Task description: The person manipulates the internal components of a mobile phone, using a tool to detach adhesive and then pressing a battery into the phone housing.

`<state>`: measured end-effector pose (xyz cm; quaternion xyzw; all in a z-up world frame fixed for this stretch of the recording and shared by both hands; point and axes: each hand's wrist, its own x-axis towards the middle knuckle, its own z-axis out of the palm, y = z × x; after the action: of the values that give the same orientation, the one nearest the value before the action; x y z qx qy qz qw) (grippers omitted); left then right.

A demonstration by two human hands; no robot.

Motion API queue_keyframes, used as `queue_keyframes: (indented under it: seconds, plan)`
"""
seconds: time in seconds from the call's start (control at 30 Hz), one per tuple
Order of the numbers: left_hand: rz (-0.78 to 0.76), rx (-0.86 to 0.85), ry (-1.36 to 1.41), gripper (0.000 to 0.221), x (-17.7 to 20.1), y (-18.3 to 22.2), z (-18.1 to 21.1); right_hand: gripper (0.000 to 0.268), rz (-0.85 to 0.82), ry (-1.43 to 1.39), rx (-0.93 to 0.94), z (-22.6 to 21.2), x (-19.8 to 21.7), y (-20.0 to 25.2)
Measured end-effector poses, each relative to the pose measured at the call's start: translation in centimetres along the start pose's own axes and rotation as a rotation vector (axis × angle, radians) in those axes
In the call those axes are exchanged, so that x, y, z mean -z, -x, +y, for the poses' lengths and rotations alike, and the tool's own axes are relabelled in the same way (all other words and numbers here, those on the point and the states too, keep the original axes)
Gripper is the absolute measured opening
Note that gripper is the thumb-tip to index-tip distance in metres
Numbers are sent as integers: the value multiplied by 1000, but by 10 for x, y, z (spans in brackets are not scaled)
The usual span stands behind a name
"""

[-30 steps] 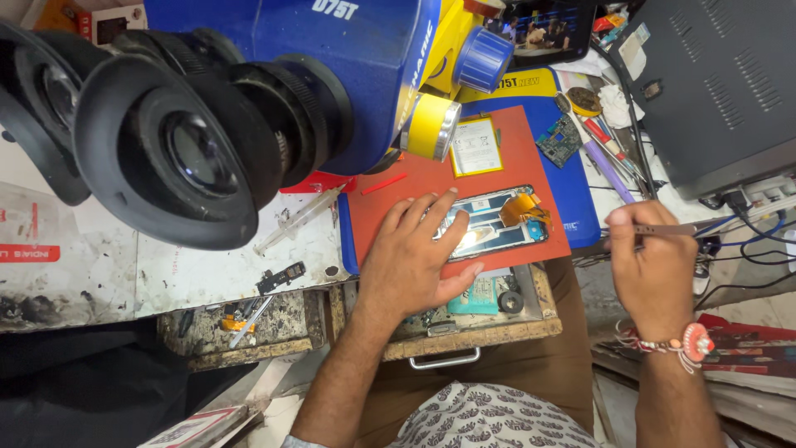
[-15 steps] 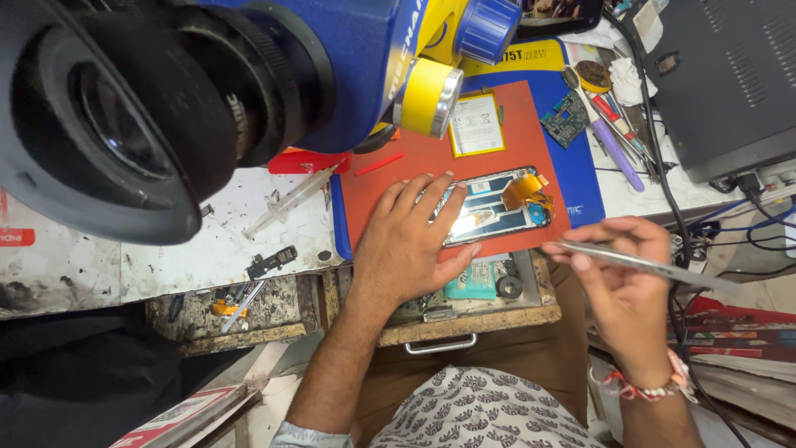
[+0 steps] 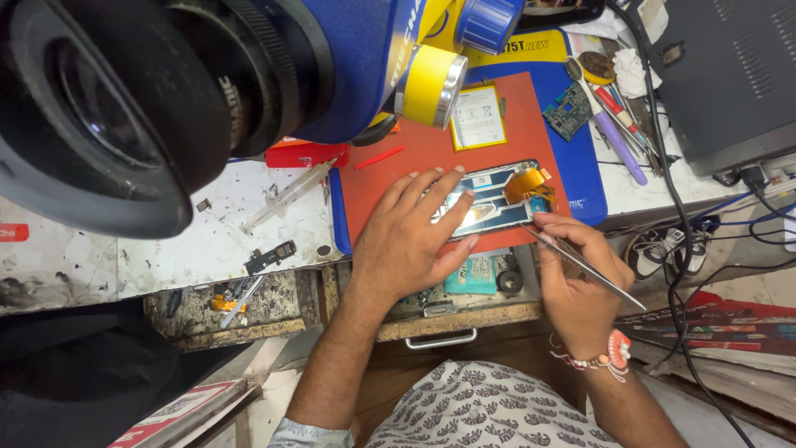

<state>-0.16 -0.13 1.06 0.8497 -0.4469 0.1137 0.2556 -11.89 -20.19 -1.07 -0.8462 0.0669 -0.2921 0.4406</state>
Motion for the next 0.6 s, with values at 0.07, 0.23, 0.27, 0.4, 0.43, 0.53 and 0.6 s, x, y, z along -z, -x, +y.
queue_keyframes:
  seconds: [0.07, 0.23, 0.27, 0.4, 0.43, 0.53, 0.6]
  plan:
    - [-19, -25, 2, 41, 2, 1, 0, 9, 20, -52, -11, 3, 0, 3]
    - [-82, -63, 18, 37, 7, -2, 1, 14, 97, -385, -80, 18, 2, 20]
    - [-94, -72, 24, 38, 8, -3, 1, 12, 102, -370, -73, 21, 5, 24]
    - [-182, -106, 77, 42, 12, -14, 1, 12, 112, -346, -86, 29, 15, 38]
    - [-200, -116, 86, 44, 12, -18, 0, 14, 113, -349, -99, 31, 18, 42]
    - [-234, -164, 108, 47, 10, -31, -1, 13, 116, -343, -108, 35, 22, 47]
    - [-236, -212, 120, 48, 6, -39, -2, 13, 122, -325, -119, 37, 24, 51]
